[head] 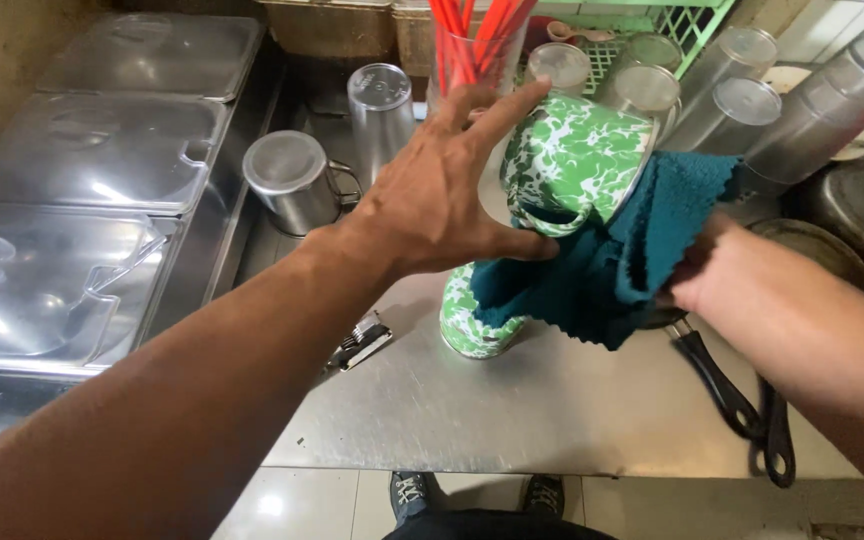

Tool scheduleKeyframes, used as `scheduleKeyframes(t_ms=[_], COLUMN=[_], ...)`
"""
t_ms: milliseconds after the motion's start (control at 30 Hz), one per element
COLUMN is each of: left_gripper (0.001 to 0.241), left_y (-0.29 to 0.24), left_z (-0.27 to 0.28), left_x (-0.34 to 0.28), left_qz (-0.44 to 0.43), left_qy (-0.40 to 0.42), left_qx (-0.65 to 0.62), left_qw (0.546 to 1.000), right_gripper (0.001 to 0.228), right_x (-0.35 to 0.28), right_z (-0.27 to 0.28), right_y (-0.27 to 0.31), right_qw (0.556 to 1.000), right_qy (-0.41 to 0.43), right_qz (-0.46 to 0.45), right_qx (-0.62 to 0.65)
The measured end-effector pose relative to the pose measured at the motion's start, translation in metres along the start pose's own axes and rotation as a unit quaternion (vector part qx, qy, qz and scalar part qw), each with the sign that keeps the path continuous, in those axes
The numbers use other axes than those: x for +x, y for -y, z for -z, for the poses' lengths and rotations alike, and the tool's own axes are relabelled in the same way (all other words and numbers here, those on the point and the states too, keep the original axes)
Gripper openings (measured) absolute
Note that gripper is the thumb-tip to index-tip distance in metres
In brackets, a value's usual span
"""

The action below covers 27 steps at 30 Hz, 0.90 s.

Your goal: The recorder uses a blue cloth to dry the inside and outside of green patterned enamel mugs at a cafe counter.

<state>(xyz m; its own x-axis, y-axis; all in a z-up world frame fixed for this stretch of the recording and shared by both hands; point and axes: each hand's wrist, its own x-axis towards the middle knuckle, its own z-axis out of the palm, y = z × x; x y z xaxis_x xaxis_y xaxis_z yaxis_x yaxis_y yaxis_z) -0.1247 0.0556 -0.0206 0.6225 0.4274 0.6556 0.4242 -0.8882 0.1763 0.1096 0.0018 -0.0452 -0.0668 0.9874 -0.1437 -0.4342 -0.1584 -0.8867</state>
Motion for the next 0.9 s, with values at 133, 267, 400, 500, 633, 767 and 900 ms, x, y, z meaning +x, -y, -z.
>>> scheduleKeyframes(t_ms=[133, 267, 400, 500, 633, 767, 900], left_gripper=[0.124, 0.119, 0.111, 0.09, 0.079, 0.08, 0.086], left_y=[-0.013, -0.034, -0.042, -0.041, -0.046, -0.062, -0.088], left_z=[0.007, 0.007, -0.001, -0.01, -0.014, -0.021, -0.026], left_x=[0.013, 0.029, 0.043, 0.053, 0.067, 0.083, 0.093], left_qz=[0.017, 0.094, 0.21, 0.224, 0.21, 0.345, 0.462], left_qy=[0.079, 0.115, 0.193, 0.187, 0.228, 0.366, 0.353], left_qx=[-0.167, -0.199, -0.175, -0.16, -0.162, -0.197, -0.243], left_qw=[0.983, 0.969, 0.942, 0.943, 0.937, 0.841, 0.776], right_gripper=[0.026, 0.029, 0.034, 0.038, 0.042, 0.037, 0.036], right_x=[-0.006, -0.018, -0.024, -0.031, -0.033, -0.043, -0.039], right_z=[0.013, 0.03, 0.043, 0.056, 0.067, 0.075, 0.094], right_y=[0.004, 0.008, 0.014, 0.019, 0.02, 0.025, 0.024], right_qw=[0.998, 0.988, 0.967, 0.949, 0.928, 0.893, 0.927], right_qy=[-0.009, -0.028, -0.038, -0.051, -0.053, -0.018, -0.016], right_qz=[0.027, 0.065, 0.105, 0.132, 0.156, 0.233, 0.236], right_qx=[-0.057, -0.141, -0.227, -0.281, -0.334, -0.384, -0.291])
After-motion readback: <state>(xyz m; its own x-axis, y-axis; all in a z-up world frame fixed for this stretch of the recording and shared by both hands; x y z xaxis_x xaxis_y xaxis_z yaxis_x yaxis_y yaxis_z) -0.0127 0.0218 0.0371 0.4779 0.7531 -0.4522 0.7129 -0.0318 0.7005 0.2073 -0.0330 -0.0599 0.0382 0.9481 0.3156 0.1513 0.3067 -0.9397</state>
